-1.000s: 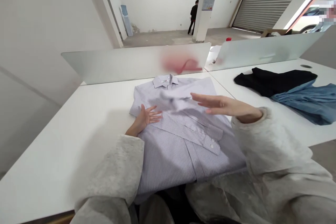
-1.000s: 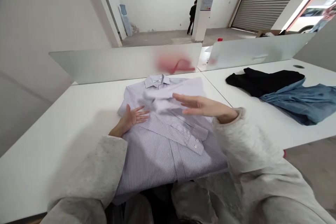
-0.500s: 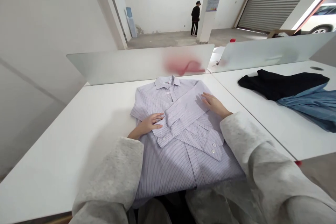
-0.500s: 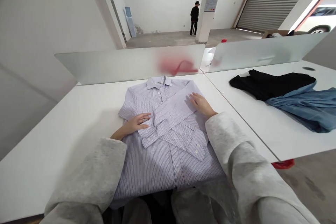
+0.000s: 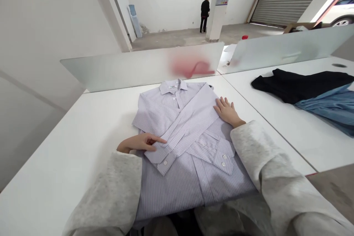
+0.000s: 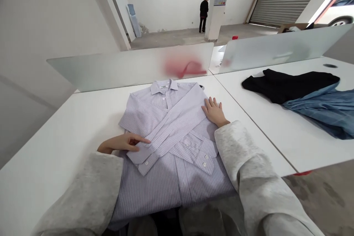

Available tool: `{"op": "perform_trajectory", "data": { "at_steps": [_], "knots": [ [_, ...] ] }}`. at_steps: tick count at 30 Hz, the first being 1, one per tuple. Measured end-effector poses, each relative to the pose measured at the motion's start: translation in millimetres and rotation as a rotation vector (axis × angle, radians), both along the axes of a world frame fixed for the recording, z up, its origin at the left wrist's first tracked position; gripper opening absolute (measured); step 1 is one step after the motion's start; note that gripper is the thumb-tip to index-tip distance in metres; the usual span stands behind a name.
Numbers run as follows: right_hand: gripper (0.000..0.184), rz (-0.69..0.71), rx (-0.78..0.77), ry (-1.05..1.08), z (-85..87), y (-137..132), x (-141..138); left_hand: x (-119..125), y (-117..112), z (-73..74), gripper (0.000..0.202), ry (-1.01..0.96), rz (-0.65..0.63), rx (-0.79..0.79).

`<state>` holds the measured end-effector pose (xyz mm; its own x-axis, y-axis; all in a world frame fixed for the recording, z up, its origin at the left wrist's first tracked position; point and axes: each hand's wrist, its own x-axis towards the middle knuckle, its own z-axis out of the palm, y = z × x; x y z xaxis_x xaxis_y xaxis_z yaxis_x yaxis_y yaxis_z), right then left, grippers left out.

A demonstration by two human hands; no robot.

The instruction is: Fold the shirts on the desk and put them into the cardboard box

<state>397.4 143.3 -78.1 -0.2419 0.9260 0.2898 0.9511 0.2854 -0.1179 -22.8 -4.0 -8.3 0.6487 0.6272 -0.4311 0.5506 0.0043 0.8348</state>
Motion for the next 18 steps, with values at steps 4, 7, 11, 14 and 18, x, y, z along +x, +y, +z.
{"op": "perform_trajectory", "data": {
  "at_steps": [4,7,11,14,18],
  "knots": [
    [0.057,0.07,0.139,-0.027,9.6,-6.2,-8.7,11.4,2.1,1.8,0.038,0.195,0.128,0.317],
    [0.053,0.224,0.154,-0.078,14.4,-11.3,-17.7,43.2,-1.4,-2.0,0.039,0.35,0.389,0.773],
    [0.052,0.438,0.031,-0.144,14.4,-16.2,-23.3,91.9,-17.8,-19.1,0.045,0.295,0.145,1.08],
    [0.053,0.508,-0.062,-0.179,12.5,-16.6,-22.7,109.7,-29.0,-34.5,0.053,0.291,-0.091,1.135],
    [0.055,0.346,-0.108,-0.179,10.0,-9.1,-15.0,109.0,-32.0,-42.8,0.056,0.336,-0.166,1.143]
  ]
}}
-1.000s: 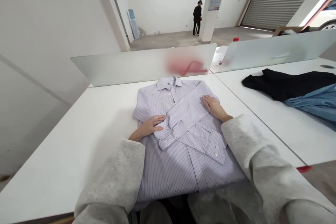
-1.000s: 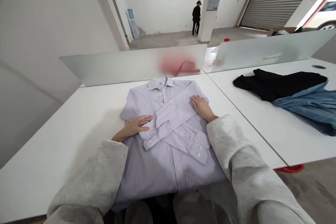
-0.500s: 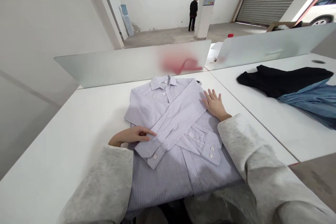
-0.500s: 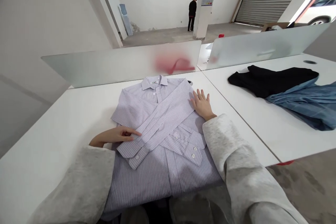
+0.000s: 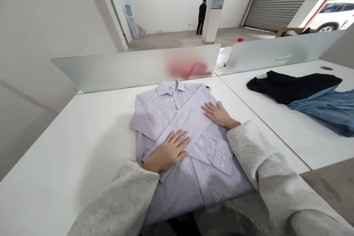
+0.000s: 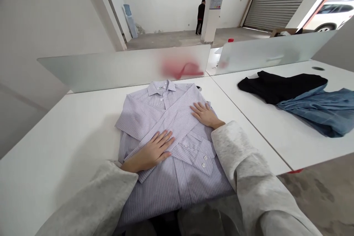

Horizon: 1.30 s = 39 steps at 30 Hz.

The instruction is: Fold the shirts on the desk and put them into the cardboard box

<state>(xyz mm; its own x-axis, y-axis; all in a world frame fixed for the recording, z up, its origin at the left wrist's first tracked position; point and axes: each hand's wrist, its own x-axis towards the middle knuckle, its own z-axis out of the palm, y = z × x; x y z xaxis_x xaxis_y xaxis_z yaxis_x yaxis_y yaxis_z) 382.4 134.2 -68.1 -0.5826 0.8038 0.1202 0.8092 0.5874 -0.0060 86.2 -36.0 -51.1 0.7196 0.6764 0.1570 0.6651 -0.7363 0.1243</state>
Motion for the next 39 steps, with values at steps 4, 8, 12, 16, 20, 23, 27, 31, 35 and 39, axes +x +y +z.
{"op": "perform_trajectory", "data": {
  "at_steps": [4,8,12,16,20,23,27,31,35,39],
  "knots": [
    [0.056,-0.252,-0.021,0.032,-2.8,7.1,11.2,-2.9,1.5,3.6,0.053,0.03,0.001,-0.004],
    [0.056,-0.226,0.074,0.119,8.2,-2.0,10.6,-2.5,0.9,7.2,0.053,0.053,0.005,-0.014],
    [0.052,0.159,0.071,0.247,36.3,-37.1,-14.2,-3.1,0.1,8.2,0.051,0.058,0.002,-0.008],
    [0.05,0.575,-0.05,0.184,45.1,-79.8,-53.4,-2.7,-0.7,7.3,0.054,0.077,0.006,0.003],
    [0.049,0.683,-0.115,0.076,21.7,-82.2,-68.5,-1.9,-1.5,5.8,0.053,0.062,0.011,0.015],
    [0.048,0.495,-0.064,0.05,2.0,-49.2,-48.2,-1.5,-1.7,7.3,0.054,0.059,0.012,0.025],
    [0.051,0.079,0.034,0.024,-9.4,4.6,3.8,0.0,-1.4,13.9,0.053,0.077,0.014,-0.015],
    [0.054,-0.185,0.015,0.022,-10.4,25.3,35.9,1.0,-0.8,19.0,0.053,0.118,0.007,-0.074],
    [0.054,-0.207,-0.011,0.03,-7.5,22.3,34.7,-0.7,0.0,17.8,0.053,0.134,-0.001,-0.103],
    [0.055,-0.214,-0.034,0.044,-3.4,20.0,28.8,-2.5,2.2,15.5,0.052,0.133,-0.01,-0.108]
  ]
}}
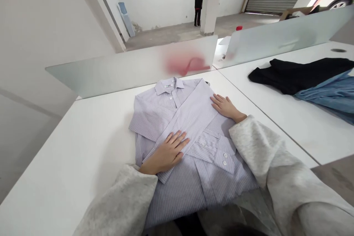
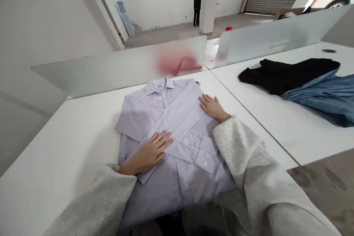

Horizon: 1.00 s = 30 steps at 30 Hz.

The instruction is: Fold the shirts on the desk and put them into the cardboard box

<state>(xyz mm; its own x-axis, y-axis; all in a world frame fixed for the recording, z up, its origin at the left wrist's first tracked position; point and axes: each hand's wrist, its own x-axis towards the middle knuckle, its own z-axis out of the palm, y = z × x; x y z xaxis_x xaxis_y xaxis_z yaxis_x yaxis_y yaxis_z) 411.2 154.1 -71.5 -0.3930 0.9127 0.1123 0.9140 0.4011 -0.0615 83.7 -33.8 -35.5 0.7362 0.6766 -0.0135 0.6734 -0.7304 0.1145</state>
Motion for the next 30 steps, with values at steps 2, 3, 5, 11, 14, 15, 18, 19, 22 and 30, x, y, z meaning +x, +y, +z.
{"op": "perform_trajectory", "data": {
  "at_steps": [2,3,5,11,14,15,18,19,22,30],
  "knots": [
    [0.055,-0.002,-0.003,0.008,1.7,-0.1,-1.0,-0.6,2.0,-0.3,0.052,0.008,-0.002,-0.009],
    [0.055,-0.005,-0.004,0.011,2.3,-0.1,-1.3,-1.2,2.8,-0.3,0.051,0.012,-0.001,-0.018],
    [0.054,-0.006,-0.003,0.02,3.1,-0.1,-1.8,-3.6,2.7,0.0,0.05,0.01,0.016,-0.039],
    [0.053,0.018,0.006,0.063,0.1,1.8,-1.3,-23.6,-40.1,15.2,0.055,-0.008,0.163,0.027],
    [0.053,0.042,0.034,0.112,-4.2,3.7,0.4,-33.9,-89.5,37.1,0.059,0.002,0.269,0.121],
    [0.052,0.049,0.047,0.137,-5.5,4.1,1.0,-36.6,-107.6,44.3,0.06,0.0,0.31,0.145],
    [0.051,0.042,0.097,0.202,-6.8,3.6,2.0,-44.3,-159.6,53.6,0.061,-0.038,0.431,0.203],
    [0.05,0.027,0.116,0.217,-5.8,2.8,2.2,-47.1,-175.4,50.2,0.061,-0.058,0.469,0.212],
    [0.046,-0.024,0.162,0.28,3.9,-2.4,2.9,-54.2,-217.3,21.3,0.06,-0.143,0.575,0.202],
    [0.04,-0.102,-0.011,0.633,76.2,-79.7,33.2,-46.8,-277.2,-56.4,0.041,-0.674,1.132,0.162]
  ]
}}
